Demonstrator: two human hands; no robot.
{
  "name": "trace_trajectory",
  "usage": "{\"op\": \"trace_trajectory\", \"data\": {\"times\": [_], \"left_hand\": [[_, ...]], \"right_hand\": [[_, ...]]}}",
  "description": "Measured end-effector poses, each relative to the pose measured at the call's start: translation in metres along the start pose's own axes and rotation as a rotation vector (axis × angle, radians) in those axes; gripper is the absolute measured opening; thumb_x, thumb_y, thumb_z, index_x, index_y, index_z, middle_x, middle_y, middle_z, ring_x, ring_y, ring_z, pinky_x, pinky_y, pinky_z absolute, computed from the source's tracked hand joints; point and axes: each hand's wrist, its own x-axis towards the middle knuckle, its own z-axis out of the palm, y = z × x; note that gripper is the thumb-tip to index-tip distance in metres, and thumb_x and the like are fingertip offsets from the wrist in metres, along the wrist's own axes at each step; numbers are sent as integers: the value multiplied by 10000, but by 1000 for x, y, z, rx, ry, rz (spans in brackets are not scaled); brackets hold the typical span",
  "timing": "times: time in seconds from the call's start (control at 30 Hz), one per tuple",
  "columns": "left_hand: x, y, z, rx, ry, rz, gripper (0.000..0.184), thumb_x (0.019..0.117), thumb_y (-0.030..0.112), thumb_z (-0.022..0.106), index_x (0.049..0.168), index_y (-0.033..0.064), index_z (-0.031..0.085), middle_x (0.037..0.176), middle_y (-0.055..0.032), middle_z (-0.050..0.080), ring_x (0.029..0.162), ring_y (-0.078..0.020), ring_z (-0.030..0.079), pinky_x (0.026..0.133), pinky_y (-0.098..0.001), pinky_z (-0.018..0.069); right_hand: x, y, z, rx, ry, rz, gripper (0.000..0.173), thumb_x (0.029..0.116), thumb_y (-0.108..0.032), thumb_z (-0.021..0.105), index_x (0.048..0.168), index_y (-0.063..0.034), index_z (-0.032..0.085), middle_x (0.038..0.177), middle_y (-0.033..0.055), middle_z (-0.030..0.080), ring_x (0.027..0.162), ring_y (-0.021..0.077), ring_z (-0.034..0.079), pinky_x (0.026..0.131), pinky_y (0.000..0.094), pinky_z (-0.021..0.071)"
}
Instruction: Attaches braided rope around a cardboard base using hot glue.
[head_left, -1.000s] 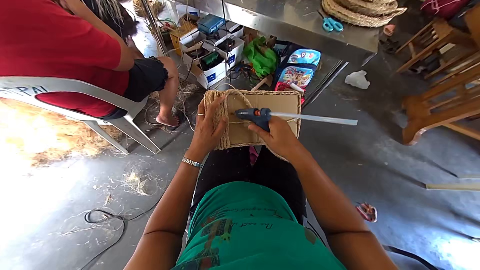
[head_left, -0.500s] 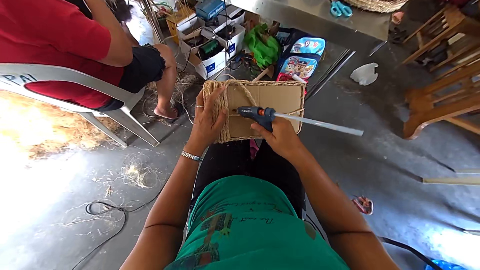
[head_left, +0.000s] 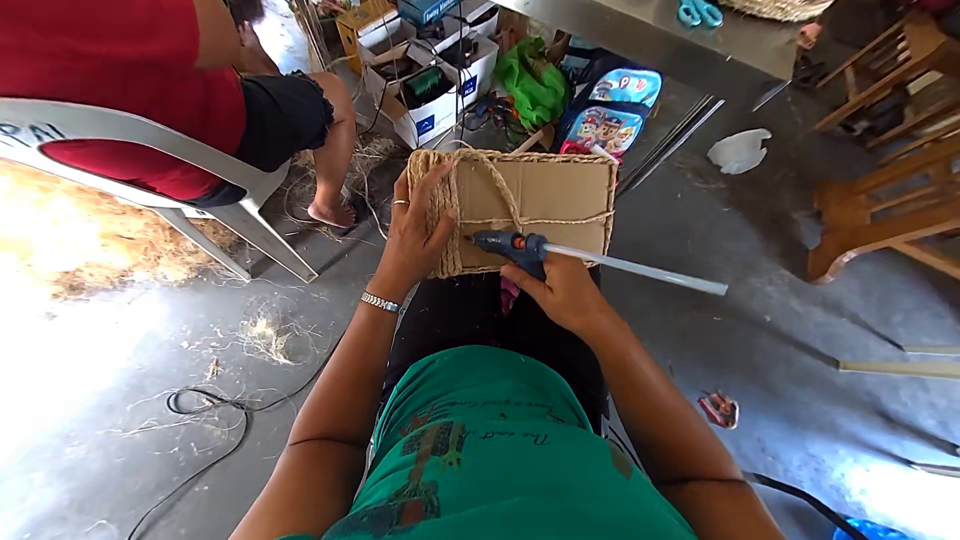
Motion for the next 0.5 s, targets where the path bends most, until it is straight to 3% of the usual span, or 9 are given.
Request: {"op": "trace_trajectory", "data": {"times": [0.13,0.23,0.4,0.5], "left_hand": [[1,0,-2,-12,-11,-7,548,1026,347,544,1556,257,434,1629,-230,260,1482,-312,351,1160,-458,401],[-1,2,0,-13,-9,-12,548,1023,336,548,1554,263,435,1630,-232,255,1480,-311,353,1157,-459,404],[-1,0,-2,0,1,-5,544,1025,338,545,1552,248,442,1627,-239,258,1476,-313,360,1156,-448,404],[1,-2,-3,-1,0,1,542,1028,337,546,1550,232,444,1619,-236,276,1477,-310,359,1166,-441,396]], "right_hand": [[-7,1,1,-5,-50,-26,382,1028,-408,621,1199,-69,667,1004,72,711,861,141,705,795,375,610],[-1,-4,-3,-1,-9,-10,361,1036,-391,614,1190,-68,655,869,73,693,632,145,668,575,351,605],[1,-3,-4,-12,-34,-10,355,1039,-399,607,1142,-65,669,814,59,688,604,132,665,565,340,605],[-9,3,-1,-21,-66,-4,374,1032,-414,612,1183,-77,668,957,59,707,807,124,696,742,355,611]]}}
